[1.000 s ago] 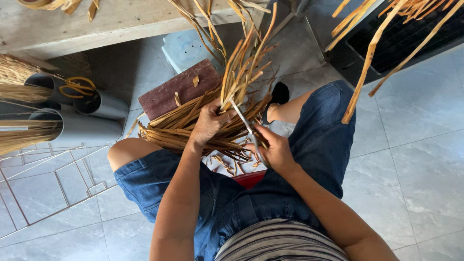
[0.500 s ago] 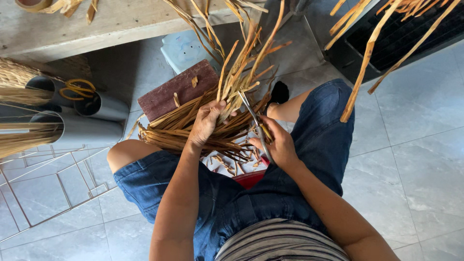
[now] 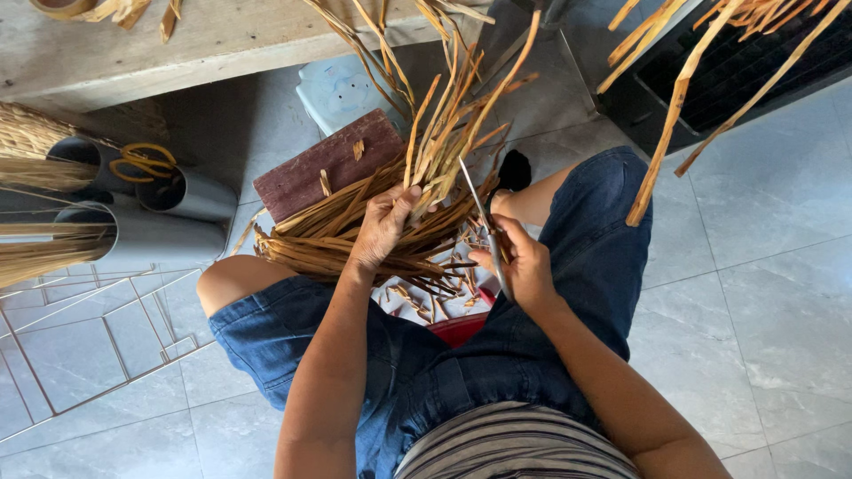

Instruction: The person sits on a low stool with a bundle of dried palm leaf strips across their lap. They hold the bundle with one hand and use scissors with the other to trim and cut the strips, sorting trimmed pieces and placing cut strips back onto the pile.

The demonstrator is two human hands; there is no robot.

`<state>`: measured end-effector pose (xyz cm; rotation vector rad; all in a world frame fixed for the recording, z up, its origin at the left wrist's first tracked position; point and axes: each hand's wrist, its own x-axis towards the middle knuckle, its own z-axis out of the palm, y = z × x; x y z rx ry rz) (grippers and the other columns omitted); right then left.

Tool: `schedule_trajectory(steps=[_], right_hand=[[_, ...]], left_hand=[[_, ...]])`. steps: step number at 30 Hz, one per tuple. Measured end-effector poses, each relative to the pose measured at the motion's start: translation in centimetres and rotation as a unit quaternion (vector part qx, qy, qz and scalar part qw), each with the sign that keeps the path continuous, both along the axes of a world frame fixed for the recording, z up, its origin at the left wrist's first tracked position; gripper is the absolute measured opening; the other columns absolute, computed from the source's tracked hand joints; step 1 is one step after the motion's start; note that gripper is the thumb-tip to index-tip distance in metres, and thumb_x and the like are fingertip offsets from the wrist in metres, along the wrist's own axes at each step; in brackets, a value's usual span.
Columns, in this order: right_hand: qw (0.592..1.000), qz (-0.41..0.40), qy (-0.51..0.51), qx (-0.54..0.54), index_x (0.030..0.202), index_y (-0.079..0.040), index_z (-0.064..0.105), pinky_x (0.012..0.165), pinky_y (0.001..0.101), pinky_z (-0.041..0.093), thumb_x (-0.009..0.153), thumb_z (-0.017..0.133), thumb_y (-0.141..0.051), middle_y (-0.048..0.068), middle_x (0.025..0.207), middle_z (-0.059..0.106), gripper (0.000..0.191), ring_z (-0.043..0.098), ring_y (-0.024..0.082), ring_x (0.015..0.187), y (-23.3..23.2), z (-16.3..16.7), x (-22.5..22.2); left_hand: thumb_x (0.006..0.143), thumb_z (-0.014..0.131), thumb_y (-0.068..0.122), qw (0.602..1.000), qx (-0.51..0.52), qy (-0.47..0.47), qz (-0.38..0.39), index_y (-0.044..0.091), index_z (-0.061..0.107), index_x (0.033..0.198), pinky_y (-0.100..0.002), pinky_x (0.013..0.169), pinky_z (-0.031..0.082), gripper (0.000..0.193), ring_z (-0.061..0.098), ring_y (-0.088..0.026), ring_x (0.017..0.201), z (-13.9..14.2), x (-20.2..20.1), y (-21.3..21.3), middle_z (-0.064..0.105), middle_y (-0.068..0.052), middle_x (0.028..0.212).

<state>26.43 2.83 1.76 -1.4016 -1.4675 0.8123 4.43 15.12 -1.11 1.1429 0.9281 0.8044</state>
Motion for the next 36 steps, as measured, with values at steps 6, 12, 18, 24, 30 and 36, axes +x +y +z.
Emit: schedule_trajectory(steps=[6, 12, 18, 24, 30, 36], right_hand=[[0.991, -0.005, -0.131, -0.009, 0.134, -0.003, 0.061, 0.067, 0.027, 0.054, 0.081, 0.087, -0.032, 0.006, 0.098, 0.071, 0.065, 0.066, 0.012, 0.077, 0.9, 4.3, -0.2], [0.989, -0.017, -0.138, -0.041, 0.134, -0.005, 0.061, 0.069, 0.0277, 0.054, 0.079, 0.088, -0.03, 0.006, 0.104, 0.071, 0.066, 0.063, 0.016, 0.074, 2.3, 6.7, -0.7], [0.992, -0.011, -0.121, -0.021, 0.134, -0.003, 0.06, 0.072, 0.0266, 0.055, 0.078, 0.09, -0.025, 0.008, 0.11, 0.072, 0.067, 0.067, 0.013, 0.082, 2.7, 5.1, -0.4], [0.999, 0.002, 0.016, 0.049, 0.135, -0.001, 0.061, 0.079, 0.0233, 0.061, 0.084, 0.086, -0.004, 0.006, 0.109, 0.072, 0.057, 0.07, 0.008, 0.091, 2.6, 1.7, -0.1], [0.999, -0.007, 0.008, 0.034, 0.136, -0.001, 0.059, 0.072, 0.0218, 0.055, 0.087, 0.085, -0.009, 0.003, 0.1, 0.066, 0.056, 0.064, 0.006, 0.08, 0.9, 1.5, 1.1], [1.0, -0.003, -0.019, 0.011, 0.134, 0.001, 0.057, 0.072, 0.0227, 0.056, 0.085, 0.085, -0.014, 0.004, 0.104, 0.068, 0.059, 0.067, 0.008, 0.085, 0.9, 1.8, 1.1]], left_hand=[[0.1, 0.062, 0.046, 0.996, 0.076, 0.057, -0.004, 0.01, 0.074, 0.124, -0.027, 0.063, 0.052, 0.045, 0.058, -0.008, 0.068, -0.5, 0.1, -0.3, 0.072, -0.003, 0.085], [0.101, 0.067, 0.031, 0.993, 0.107, 0.052, -0.012, 0.011, 0.074, 0.127, -0.025, 0.074, 0.054, 0.033, 0.063, -0.008, 0.08, -1.4, 0.3, -0.4, 0.077, -0.002, 0.094], [0.1, 0.069, 0.021, 0.987, 0.155, 0.037, -0.023, 0.008, 0.073, 0.127, -0.026, 0.087, 0.056, 0.029, 0.068, -0.011, 0.094, -1.3, 0.3, -0.4, 0.077, -0.005, 0.106], [0.1, 0.07, 0.019, 0.995, 0.089, -0.019, -0.026, 0.009, 0.072, 0.129, -0.026, 0.084, 0.056, 0.031, 0.068, -0.01, 0.092, -0.7, 0.1, -0.4, 0.076, -0.002, 0.105], [0.099, 0.072, 0.018, 0.997, 0.05, -0.055, -0.013, 0.011, 0.073, 0.127, -0.025, 0.076, 0.056, 0.029, 0.068, -0.008, 0.086, -1.0, -0.3, -0.2, 0.076, -0.001, 0.099], [0.099, 0.073, 0.016, 0.996, 0.035, -0.077, -0.001, 0.011, 0.075, 0.125, -0.022, 0.059, 0.044, 0.027, 0.053, -0.004, 0.068, -1.2, -0.6, 0.0, 0.072, 0.002, 0.087]])
